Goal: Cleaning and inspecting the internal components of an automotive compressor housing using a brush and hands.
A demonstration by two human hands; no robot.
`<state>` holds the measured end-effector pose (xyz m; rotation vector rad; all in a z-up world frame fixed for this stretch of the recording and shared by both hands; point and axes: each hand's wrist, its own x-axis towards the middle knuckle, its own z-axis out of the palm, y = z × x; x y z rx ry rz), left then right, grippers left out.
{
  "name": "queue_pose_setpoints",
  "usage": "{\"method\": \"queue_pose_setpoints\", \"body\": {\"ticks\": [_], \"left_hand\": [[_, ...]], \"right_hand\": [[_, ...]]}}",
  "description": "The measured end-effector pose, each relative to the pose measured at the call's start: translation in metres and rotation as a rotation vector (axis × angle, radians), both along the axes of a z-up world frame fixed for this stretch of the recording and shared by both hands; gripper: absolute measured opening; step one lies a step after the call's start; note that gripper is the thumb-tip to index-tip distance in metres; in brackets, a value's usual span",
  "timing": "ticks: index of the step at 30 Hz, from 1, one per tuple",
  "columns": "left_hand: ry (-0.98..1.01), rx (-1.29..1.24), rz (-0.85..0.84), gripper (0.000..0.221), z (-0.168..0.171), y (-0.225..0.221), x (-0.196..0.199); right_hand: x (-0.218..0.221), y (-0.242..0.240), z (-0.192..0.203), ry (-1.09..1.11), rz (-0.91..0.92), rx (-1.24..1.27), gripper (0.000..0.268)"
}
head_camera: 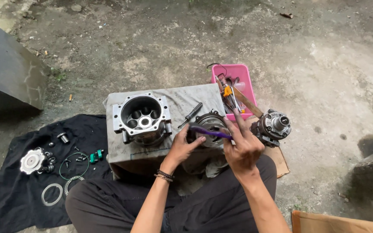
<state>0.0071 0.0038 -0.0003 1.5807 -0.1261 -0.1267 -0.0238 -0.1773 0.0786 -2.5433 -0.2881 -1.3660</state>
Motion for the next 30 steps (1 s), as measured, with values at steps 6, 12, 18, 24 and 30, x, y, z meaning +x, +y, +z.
{"method": "queue_pose_setpoints", "body": {"ticks": [6, 12, 18, 24, 30], "left_hand": [[0.039, -0.061, 0.005, 0.039, -0.062, 0.008, 0.004], [0.076, 0.087, -0.022, 0.038, 0.016, 0.010, 0.004], [0.008, 0.082, -0.020, 0.039, -0.003, 0.013, 0.003], [-0.096, 0.000, 0.003, 0.052, -0.017, 0.006, 0.001], [-0.131, 0.117, 0.045, 0.058, 0.013, 0.004, -0.003]], "right_hand": [[-0.004, 0.014, 0.045, -0.108, 0.084, -0.140, 0.022], [-0.010, 0.023, 0.053, -0.122, 0.122, -0.192, 0.020], [-0.011, 0.021, 0.057, -0.060, 0.157, -0.170, 0.017], [0.003, -0.007, -0.007, 0.427, 0.195, 0.499, 0.013], [-0.004, 0.003, -0.044, 0.540, 0.066, 0.651, 0.017]]}}
